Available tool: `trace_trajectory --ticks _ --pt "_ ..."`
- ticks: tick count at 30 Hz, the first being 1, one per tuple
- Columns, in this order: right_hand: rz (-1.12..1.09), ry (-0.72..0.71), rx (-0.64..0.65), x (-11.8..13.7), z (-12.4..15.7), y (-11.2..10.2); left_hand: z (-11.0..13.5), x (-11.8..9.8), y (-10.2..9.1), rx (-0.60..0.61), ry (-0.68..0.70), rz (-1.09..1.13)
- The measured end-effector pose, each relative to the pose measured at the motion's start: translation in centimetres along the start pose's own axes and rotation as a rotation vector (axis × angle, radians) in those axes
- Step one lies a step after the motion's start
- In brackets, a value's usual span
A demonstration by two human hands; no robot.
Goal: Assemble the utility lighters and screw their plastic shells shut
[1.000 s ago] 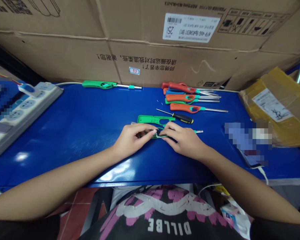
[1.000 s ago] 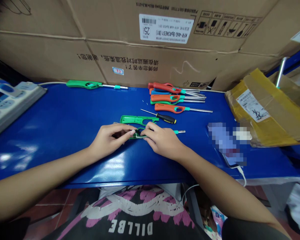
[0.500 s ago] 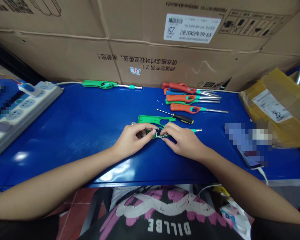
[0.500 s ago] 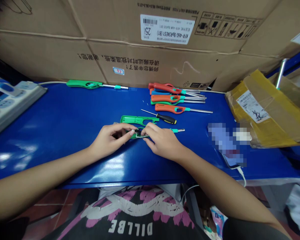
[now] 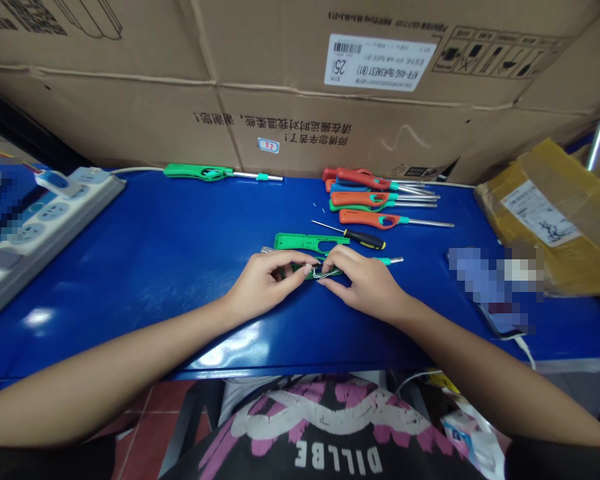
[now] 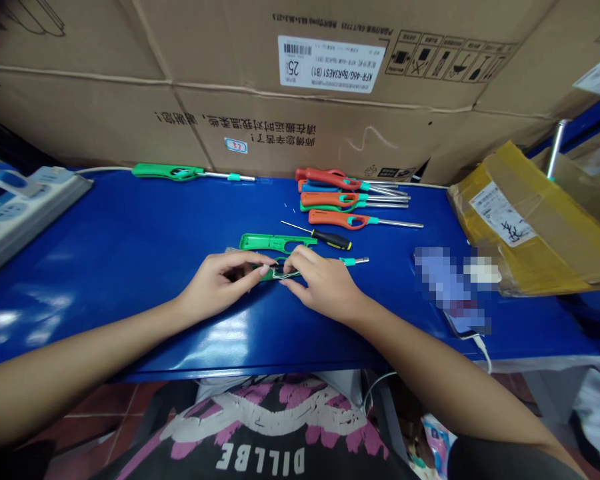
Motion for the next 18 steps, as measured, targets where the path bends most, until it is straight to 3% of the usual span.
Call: trace_trajectory --ticks 18 --pt "0.024 0.002 -0.015 0.06 -0.02 0.12 -0.07 0.40 0.10 0.008 -0.052 0.049"
Point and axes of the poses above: each hand's wrist, its own z-axis away from the middle knuckle, its own y-axis out of the palm, x = y × z, the point moved 8 cm from there along -z, towards the middle knuckle, and after that the axes turned 12 degrees about -z, right-handed, at the moved point
